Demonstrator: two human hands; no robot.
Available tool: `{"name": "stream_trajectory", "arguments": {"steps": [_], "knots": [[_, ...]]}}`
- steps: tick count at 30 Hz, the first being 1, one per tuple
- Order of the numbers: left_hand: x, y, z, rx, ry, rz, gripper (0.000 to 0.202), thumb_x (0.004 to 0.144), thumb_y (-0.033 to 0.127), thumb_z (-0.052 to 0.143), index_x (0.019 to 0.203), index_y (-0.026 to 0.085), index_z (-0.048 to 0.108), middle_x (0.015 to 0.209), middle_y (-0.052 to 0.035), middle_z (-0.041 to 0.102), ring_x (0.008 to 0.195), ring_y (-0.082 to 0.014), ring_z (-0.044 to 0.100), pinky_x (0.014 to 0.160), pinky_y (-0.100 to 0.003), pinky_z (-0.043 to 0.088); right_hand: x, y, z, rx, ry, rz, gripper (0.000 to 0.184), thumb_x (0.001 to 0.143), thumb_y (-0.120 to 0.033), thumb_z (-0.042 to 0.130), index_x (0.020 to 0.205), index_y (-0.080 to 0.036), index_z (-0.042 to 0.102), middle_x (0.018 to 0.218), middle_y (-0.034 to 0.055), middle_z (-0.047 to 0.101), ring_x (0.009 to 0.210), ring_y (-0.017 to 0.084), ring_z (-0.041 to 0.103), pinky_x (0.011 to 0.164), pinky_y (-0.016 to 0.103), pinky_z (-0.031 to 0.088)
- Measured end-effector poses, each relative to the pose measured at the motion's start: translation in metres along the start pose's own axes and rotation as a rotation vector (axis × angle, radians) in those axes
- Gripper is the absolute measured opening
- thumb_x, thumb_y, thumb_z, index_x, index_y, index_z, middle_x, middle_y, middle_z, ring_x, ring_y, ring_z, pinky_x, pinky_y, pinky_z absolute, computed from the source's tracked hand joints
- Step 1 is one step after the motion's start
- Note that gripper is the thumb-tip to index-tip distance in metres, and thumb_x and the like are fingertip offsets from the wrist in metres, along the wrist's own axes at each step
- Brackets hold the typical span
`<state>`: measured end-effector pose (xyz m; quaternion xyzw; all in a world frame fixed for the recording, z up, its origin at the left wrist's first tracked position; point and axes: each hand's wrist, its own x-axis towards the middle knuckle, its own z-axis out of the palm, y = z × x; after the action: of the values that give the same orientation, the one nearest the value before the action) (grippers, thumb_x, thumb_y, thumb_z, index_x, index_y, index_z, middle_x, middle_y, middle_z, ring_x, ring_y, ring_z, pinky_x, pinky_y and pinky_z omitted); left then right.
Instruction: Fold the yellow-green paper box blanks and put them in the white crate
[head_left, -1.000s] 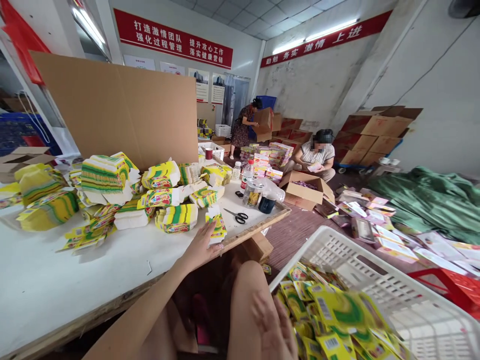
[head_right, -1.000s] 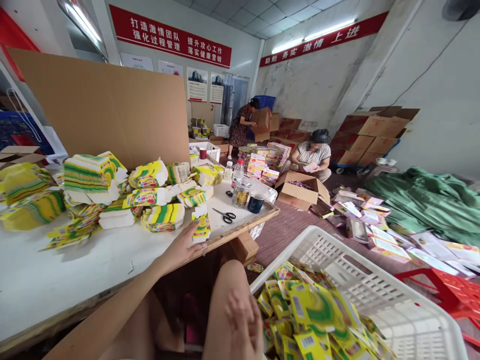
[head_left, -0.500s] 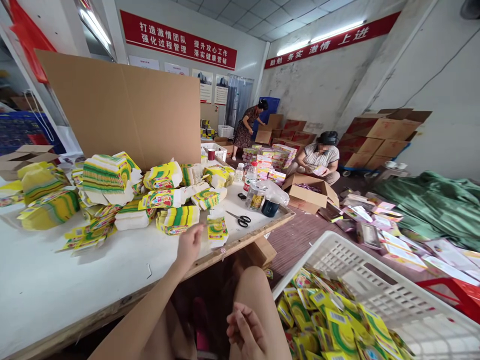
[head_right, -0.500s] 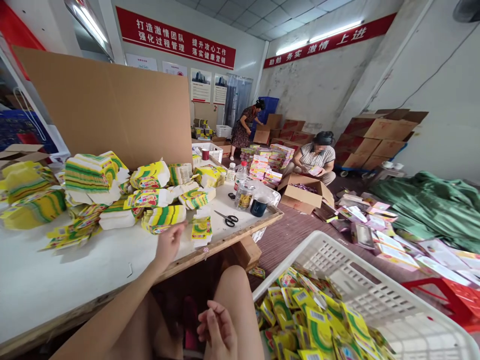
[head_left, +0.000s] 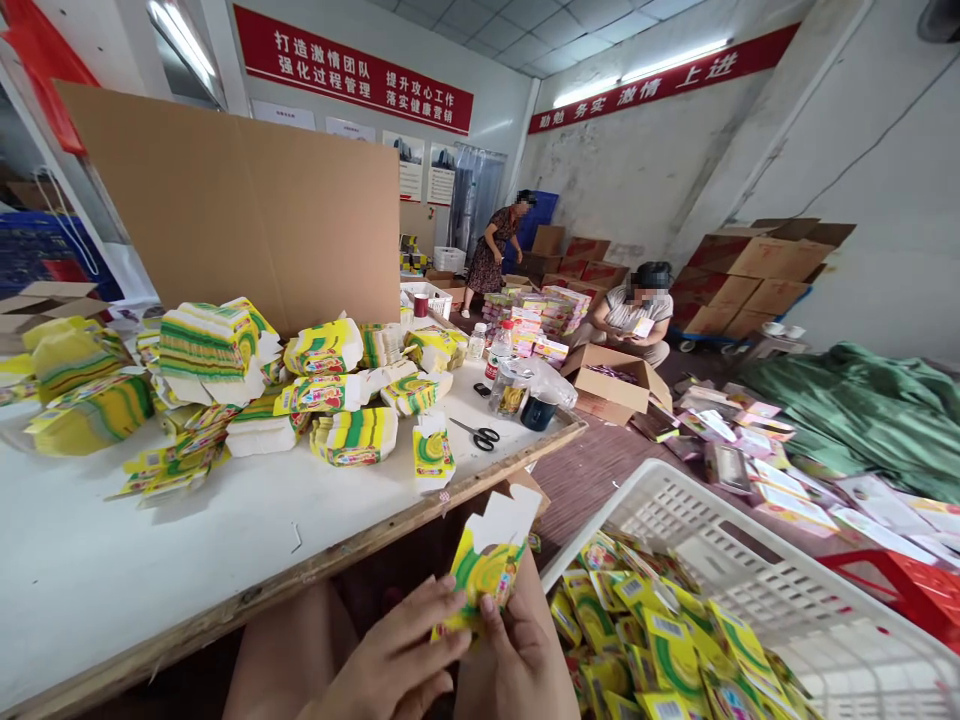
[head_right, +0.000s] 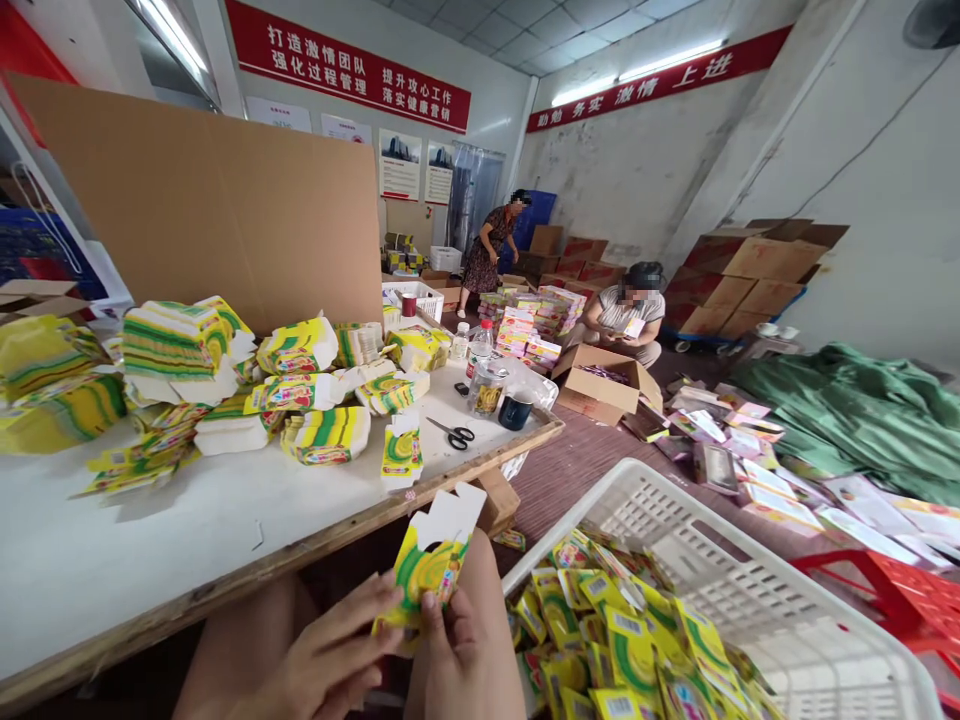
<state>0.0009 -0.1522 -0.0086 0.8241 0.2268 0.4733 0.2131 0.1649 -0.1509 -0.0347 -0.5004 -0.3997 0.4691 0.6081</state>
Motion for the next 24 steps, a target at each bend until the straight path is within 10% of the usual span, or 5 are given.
{"name": "stream_trajectory", "arguments": {"steps": [3, 7, 24], "knots": [[0.005, 0.007, 0.003, -0.418, 0.255, -0.438, 0.055, 0.096, 0.033, 0.058, 0.149, 0.030, 0.044, 0.155, -0.0104, 0.047, 0.143, -0.0298, 0.042, 0.118, -0.044, 0.038, -0.015, 0.009, 0.002, 0.102, -0.044, 0.091, 0.043, 0.077, -0.058, 0.071, 0.107, -0.027, 0.076, 0.099, 0.0074, 0.079, 0.096, 0.034, 0.073, 0.075, 0.039, 0.060], [0.024, 0.021, 0.002, -0.953, 0.124, -0.709, 0.058, 0.089, 0.053, 0.062, 0.139, 0.025, 0.059, 0.141, -0.0145, 0.062, 0.134, -0.0352, 0.053, 0.113, -0.051, 0.042, -0.034, 0.015, 0.006, 0.301, -0.081, 0.213, 0.040, 0.075, -0.054, 0.078, 0.103, -0.027, 0.070, 0.097, 0.0048, 0.078, 0.095, 0.029, 0.073, 0.076, 0.036, 0.060], [0.034, 0.028, 0.013, -0.861, 0.234, -0.824, 0.048, 0.085, 0.059, 0.065, 0.109, 0.017, 0.072, 0.100, -0.0106, 0.076, 0.092, -0.0261, 0.069, 0.081, -0.034, 0.054, -0.027, -0.001, -0.004, 0.138, -0.112, 0.152, 0.049, 0.066, -0.060, 0.083, 0.093, -0.020, 0.074, 0.091, 0.0099, 0.078, 0.085, 0.029, 0.073, 0.078, 0.037, 0.059]]}}
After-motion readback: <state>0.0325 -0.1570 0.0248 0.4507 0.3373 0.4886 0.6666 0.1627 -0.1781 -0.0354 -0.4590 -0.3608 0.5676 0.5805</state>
